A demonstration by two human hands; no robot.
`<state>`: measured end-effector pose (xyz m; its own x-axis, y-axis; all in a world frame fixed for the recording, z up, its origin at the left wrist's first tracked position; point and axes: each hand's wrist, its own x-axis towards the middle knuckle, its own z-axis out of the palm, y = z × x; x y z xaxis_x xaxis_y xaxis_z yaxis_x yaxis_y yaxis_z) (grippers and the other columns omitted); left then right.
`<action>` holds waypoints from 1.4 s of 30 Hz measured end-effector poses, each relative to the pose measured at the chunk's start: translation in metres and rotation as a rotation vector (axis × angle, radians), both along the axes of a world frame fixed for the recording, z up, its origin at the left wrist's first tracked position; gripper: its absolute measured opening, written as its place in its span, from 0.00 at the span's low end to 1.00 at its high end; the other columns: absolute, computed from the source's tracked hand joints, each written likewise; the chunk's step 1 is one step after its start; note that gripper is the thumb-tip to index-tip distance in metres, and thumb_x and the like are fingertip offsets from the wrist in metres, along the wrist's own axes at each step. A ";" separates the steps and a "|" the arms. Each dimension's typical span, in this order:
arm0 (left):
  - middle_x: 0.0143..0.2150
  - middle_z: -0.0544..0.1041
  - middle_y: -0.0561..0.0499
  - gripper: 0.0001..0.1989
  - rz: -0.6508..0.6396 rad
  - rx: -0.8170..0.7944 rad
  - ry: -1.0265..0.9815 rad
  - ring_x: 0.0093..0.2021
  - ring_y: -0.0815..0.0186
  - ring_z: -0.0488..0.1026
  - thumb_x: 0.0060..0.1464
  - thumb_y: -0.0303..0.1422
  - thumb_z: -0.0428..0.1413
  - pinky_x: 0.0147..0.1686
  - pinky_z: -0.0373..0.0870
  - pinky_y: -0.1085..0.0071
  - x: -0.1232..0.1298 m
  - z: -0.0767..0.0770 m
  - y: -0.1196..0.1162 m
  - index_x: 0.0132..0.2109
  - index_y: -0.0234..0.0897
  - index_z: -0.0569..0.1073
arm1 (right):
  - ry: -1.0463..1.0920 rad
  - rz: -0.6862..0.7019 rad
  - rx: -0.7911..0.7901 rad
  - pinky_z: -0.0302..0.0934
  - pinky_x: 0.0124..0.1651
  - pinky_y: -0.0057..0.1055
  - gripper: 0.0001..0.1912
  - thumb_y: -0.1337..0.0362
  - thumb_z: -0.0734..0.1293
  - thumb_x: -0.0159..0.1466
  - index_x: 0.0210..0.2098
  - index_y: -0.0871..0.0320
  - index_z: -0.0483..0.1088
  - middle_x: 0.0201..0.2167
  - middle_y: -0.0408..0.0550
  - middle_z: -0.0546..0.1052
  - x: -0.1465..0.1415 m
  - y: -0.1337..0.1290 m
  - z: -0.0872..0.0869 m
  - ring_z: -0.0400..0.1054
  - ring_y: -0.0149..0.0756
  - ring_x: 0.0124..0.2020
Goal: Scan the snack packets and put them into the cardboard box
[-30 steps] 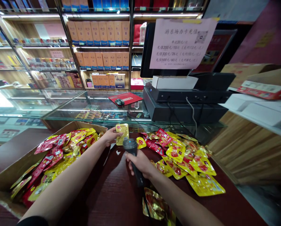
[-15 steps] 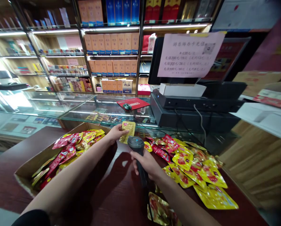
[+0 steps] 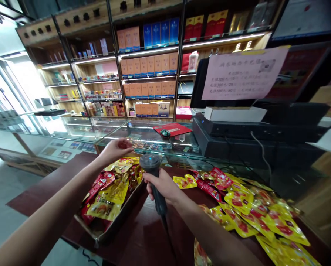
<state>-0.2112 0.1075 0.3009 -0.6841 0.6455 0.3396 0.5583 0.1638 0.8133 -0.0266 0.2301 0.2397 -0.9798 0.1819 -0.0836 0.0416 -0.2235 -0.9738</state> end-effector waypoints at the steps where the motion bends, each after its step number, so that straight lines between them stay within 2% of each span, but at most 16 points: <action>1: 0.27 0.75 0.52 0.16 -0.041 -0.018 -0.021 0.26 0.69 0.70 0.38 0.41 0.65 0.29 0.66 0.75 0.005 -0.009 0.009 0.33 0.35 0.75 | -0.010 -0.017 -0.003 0.55 0.12 0.23 0.14 0.55 0.67 0.55 0.30 0.57 0.60 0.11 0.34 0.66 0.004 0.002 -0.002 0.58 0.26 0.08; 4: 0.28 0.76 0.51 0.11 -0.151 -0.095 -0.017 0.28 0.68 0.71 0.42 0.38 0.62 0.32 0.66 0.73 0.024 -0.046 0.048 0.32 0.36 0.75 | -0.061 -0.108 0.016 0.54 0.12 0.22 0.13 0.56 0.67 0.55 0.29 0.57 0.61 0.11 0.35 0.66 0.022 0.019 -0.010 0.58 0.26 0.08; 7: 0.28 0.77 0.50 0.06 -0.252 -0.192 0.035 0.29 0.65 0.72 0.47 0.34 0.58 0.33 0.67 0.72 0.048 -0.086 0.096 0.33 0.38 0.75 | -0.122 -0.227 0.018 0.54 0.12 0.22 0.13 0.56 0.66 0.56 0.27 0.58 0.61 0.10 0.36 0.66 0.044 0.051 -0.021 0.57 0.25 0.09; 10: 0.32 0.78 0.48 0.06 -0.404 -0.270 0.146 0.33 0.63 0.73 0.49 0.33 0.55 0.35 0.67 0.70 0.075 -0.120 0.139 0.35 0.38 0.76 | -0.145 -0.330 -0.005 0.56 0.13 0.22 0.12 0.56 0.66 0.57 0.28 0.58 0.62 0.11 0.36 0.66 0.062 0.085 -0.030 0.58 0.25 0.09; 13: 0.37 0.77 0.44 0.10 -0.479 -0.353 0.301 0.39 0.58 0.73 0.47 0.36 0.59 0.40 0.67 0.67 0.100 -0.146 0.170 0.38 0.38 0.76 | -0.152 -0.373 -0.004 0.55 0.13 0.21 0.12 0.56 0.65 0.59 0.27 0.59 0.63 0.11 0.37 0.67 0.074 0.111 -0.034 0.59 0.24 0.10; 16: 0.40 0.74 0.40 0.19 -0.437 -0.501 0.432 0.42 0.53 0.71 0.42 0.41 0.62 0.44 0.66 0.62 0.115 -0.164 0.188 0.41 0.36 0.75 | -0.172 -0.386 -0.010 0.55 0.13 0.20 0.12 0.57 0.64 0.60 0.26 0.59 0.63 0.11 0.38 0.67 0.079 0.125 -0.037 0.60 0.25 0.10; 18: 0.42 0.73 0.38 0.20 -0.401 -0.571 0.492 0.45 0.50 0.70 0.43 0.43 0.61 0.47 0.65 0.60 0.120 -0.172 0.192 0.42 0.36 0.73 | -0.187 -0.387 -0.029 0.55 0.13 0.20 0.12 0.58 0.64 0.61 0.26 0.59 0.63 0.11 0.38 0.67 0.080 0.129 -0.039 0.60 0.25 0.09; 22: 0.44 0.73 0.36 0.15 -0.396 -0.616 0.535 0.47 0.50 0.70 0.51 0.36 0.55 0.46 0.64 0.60 0.117 -0.173 0.187 0.45 0.35 0.71 | -0.202 -0.389 -0.045 0.55 0.13 0.21 0.11 0.59 0.64 0.61 0.26 0.59 0.63 0.11 0.37 0.66 0.078 0.132 -0.041 0.58 0.24 0.09; 25: 0.42 0.74 0.38 0.12 -0.378 -0.579 0.430 0.45 0.52 0.72 0.50 0.31 0.54 0.45 0.65 0.62 0.102 -0.164 0.176 0.43 0.36 0.71 | -0.227 -0.376 -0.035 0.54 0.12 0.21 0.12 0.58 0.63 0.61 0.26 0.59 0.63 0.11 0.38 0.67 0.077 0.131 -0.041 0.59 0.25 0.09; 28: 0.35 0.76 0.43 0.07 -0.301 -0.461 0.154 0.41 0.54 0.74 0.47 0.30 0.56 0.44 0.66 0.63 0.082 -0.149 0.169 0.36 0.38 0.73 | -0.231 -0.360 -0.023 0.54 0.12 0.21 0.12 0.57 0.64 0.60 0.26 0.59 0.63 0.12 0.38 0.68 0.078 0.129 -0.041 0.60 0.25 0.09; 30: 0.32 0.77 0.46 0.04 -0.281 -0.396 -0.158 0.38 0.56 0.74 0.46 0.29 0.55 0.42 0.68 0.63 0.072 -0.140 0.168 0.33 0.38 0.73 | -0.223 -0.355 -0.021 0.54 0.12 0.21 0.12 0.57 0.64 0.59 0.27 0.59 0.63 0.11 0.38 0.67 0.078 0.126 -0.041 0.60 0.26 0.09; 33: 0.33 0.78 0.46 0.08 -0.302 -0.284 -0.742 0.36 0.58 0.76 0.47 0.28 0.55 0.38 0.72 0.63 0.064 -0.132 0.170 0.37 0.35 0.73 | -0.217 -0.341 -0.021 0.54 0.12 0.21 0.13 0.55 0.65 0.58 0.28 0.58 0.62 0.11 0.37 0.67 0.078 0.121 -0.043 0.59 0.25 0.09; 35: 0.35 0.79 0.44 0.11 -0.319 -0.194 -1.005 0.35 0.58 0.77 0.46 0.28 0.57 0.36 0.73 0.64 0.062 -0.131 0.170 0.41 0.33 0.73 | -0.220 -0.331 -0.014 0.55 0.13 0.21 0.13 0.55 0.65 0.58 0.28 0.58 0.62 0.12 0.37 0.67 0.077 0.118 -0.046 0.58 0.25 0.09; 38: 0.38 0.80 0.41 0.15 -0.360 -0.120 -1.120 0.36 0.60 0.78 0.44 0.27 0.63 0.37 0.74 0.66 0.058 -0.132 0.169 0.41 0.31 0.74 | -0.243 -0.321 0.002 0.56 0.14 0.21 0.13 0.55 0.65 0.58 0.28 0.58 0.62 0.12 0.37 0.67 0.075 0.110 -0.051 0.58 0.24 0.10; 42: 0.41 0.79 0.42 0.20 -0.326 -0.089 -1.071 0.37 0.60 0.78 0.38 0.29 0.68 0.37 0.75 0.66 0.047 -0.134 0.168 0.42 0.32 0.75 | -0.291 -0.272 0.013 0.55 0.13 0.22 0.13 0.55 0.66 0.57 0.28 0.57 0.61 0.12 0.36 0.66 0.069 0.095 -0.062 0.59 0.26 0.10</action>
<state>-0.1640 0.2755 0.1664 -0.3898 0.8395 -0.3785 -0.3951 0.2188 0.8922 0.0426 0.3252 0.1781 -0.8316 0.4340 -0.3466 0.2572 -0.2522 -0.9329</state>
